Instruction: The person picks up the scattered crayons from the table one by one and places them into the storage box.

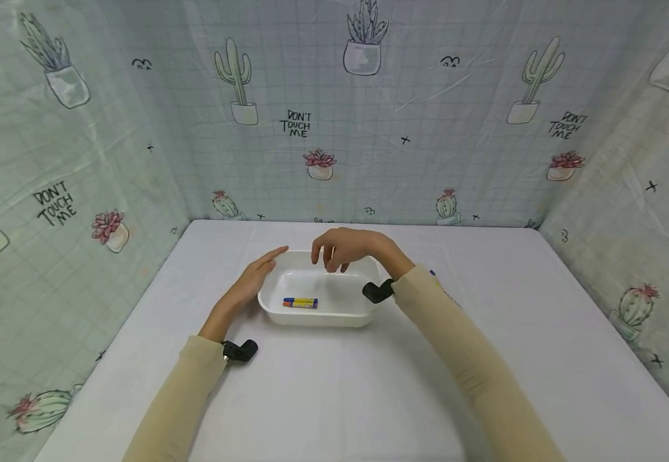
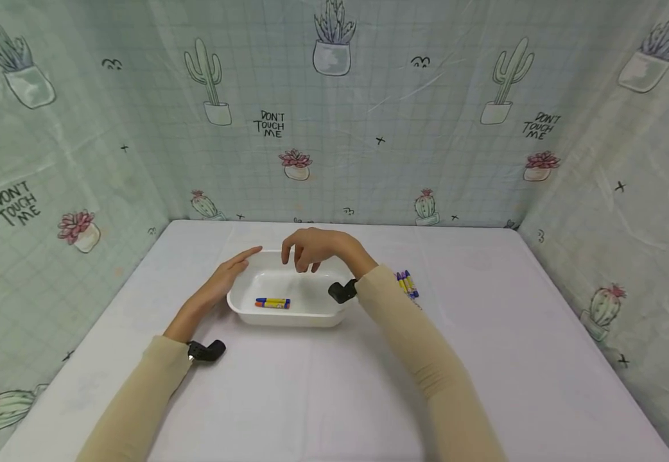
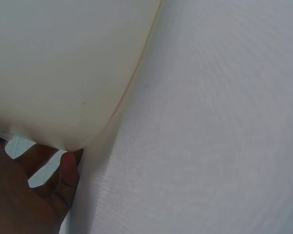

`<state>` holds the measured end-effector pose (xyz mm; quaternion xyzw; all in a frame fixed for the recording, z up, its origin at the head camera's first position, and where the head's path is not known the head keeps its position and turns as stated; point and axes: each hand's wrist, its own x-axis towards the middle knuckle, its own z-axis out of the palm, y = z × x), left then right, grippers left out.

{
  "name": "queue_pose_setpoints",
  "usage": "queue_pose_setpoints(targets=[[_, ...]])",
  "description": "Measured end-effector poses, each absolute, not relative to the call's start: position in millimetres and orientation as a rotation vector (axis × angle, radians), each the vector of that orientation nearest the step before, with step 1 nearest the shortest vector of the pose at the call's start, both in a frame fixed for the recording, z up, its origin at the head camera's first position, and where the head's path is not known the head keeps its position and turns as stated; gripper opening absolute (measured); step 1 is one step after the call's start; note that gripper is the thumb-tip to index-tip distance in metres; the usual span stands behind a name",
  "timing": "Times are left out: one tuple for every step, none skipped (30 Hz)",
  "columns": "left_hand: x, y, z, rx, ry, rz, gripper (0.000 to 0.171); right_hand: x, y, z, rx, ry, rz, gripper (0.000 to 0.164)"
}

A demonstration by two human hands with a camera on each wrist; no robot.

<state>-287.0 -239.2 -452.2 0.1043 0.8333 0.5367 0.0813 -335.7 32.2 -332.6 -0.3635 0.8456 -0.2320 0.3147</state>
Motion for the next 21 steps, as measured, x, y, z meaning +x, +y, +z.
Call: queue_pose_setpoints(targets=[[-286.8,-238.9,-452.2,0.303,2.490,1.608,0.049,-334.5,36.2,-330.8,-0.961,2.241,-0.624,0.029],[-286.3,-238.5,-452.1,0.300,2.490,1.611,0.049,-333.3,40.1,-329.1,-0.968,2.257,-0.634,0.028],[-285.8,-238.1,-451.9,0.297,2.491,1.613,0.049,-332.3,44.0,-327.8,-0.971,2.271,-0.645,0.028],[-285.3,-237.8,-451.7,0.298,2.492,1.614,0.049,-331.1,47.8,-326.5,-0.970,2.286,-0.656,0.028],[-285.1,-237.4,-451.5,0.301,2.493,1.615,0.049,-329.9,52.0,-325.5,-0.967,2.302,-0.669,0.028],[-284.9,-237.0,-451.2,0.300,2.491,1.620,0.049,-328.6,56.1,-324.5,-0.960,2.318,-0.685,0.028],[-284.8,-236.6,-450.8,0.298,2.489,1.625,0.048,-327.0,60.4,-323.4,-0.951,2.335,-0.700,0.028],[-284.8,-236.3,-450.6,0.302,2.488,1.626,0.049,-325.7,64.8,-323.0,-0.942,2.350,-0.718,0.027],[-284.9,-236.1,-450.6,0.305,2.488,1.627,0.049,-324.1,69.1,-322.8,-0.933,2.361,-0.738,0.027],[-285.0,-235.9,-450.6,0.309,2.487,1.627,0.049,-322.8,73.2,-323.1,-0.928,2.371,-0.755,0.027],[-285.1,-235.8,-450.7,0.308,2.489,1.626,0.049,-321.6,77.6,-324.0,-0.930,2.383,-0.770,0.027],[-285.4,-235.9,-451.0,0.308,2.492,1.624,0.049,-319.7,81.6,-324.3,-0.932,2.397,-0.781,0.026],[-285.9,-235.9,-451.5,0.311,2.495,1.622,0.049,-318.0,85.8,-325.1,-0.938,2.409,-0.788,0.026],[-286.2,-236.0,-451.8,0.313,2.500,1.617,0.049,-316.6,90.0,-326.3,-0.942,2.423,-0.798,0.026],[-286.7,-236.3,-452.4,0.312,2.503,1.615,0.049,-315.4,94.2,-327.4,-0.937,2.437,-0.805,0.026],[-287.1,-236.7,-452.8,0.311,2.506,1.612,0.049,-314.5,98.9,-328.7,-0.932,2.450,-0.816,0.026],[-287.5,-237.1,-453.3,0.311,2.509,1.609,0.049,-313.8,103.9,-330.0,-0.927,2.462,-0.829,0.026],[-287.9,-237.6,-453.6,0.313,2.512,1.607,0.049,-313.1,109.0,-330.6,-0.914,2.473,-0.844,0.026],[-287.9,-237.8,-453.6,0.312,2.512,1.607,0.049,-313.0,114.4,-331.9,-0.896,2.484,-0.862,0.026],[-287.8,-238.0,-453.3,0.306,2.513,1.605,0.049,-312.8,120.0,-332.8,-0.880,2.494,-0.880,0.027],[-287.8,-238.4,-453.3,0.306,2.515,1.602,0.049,-312.4,125.6,-333.0,-0.862,2.503,-0.896,0.027]])
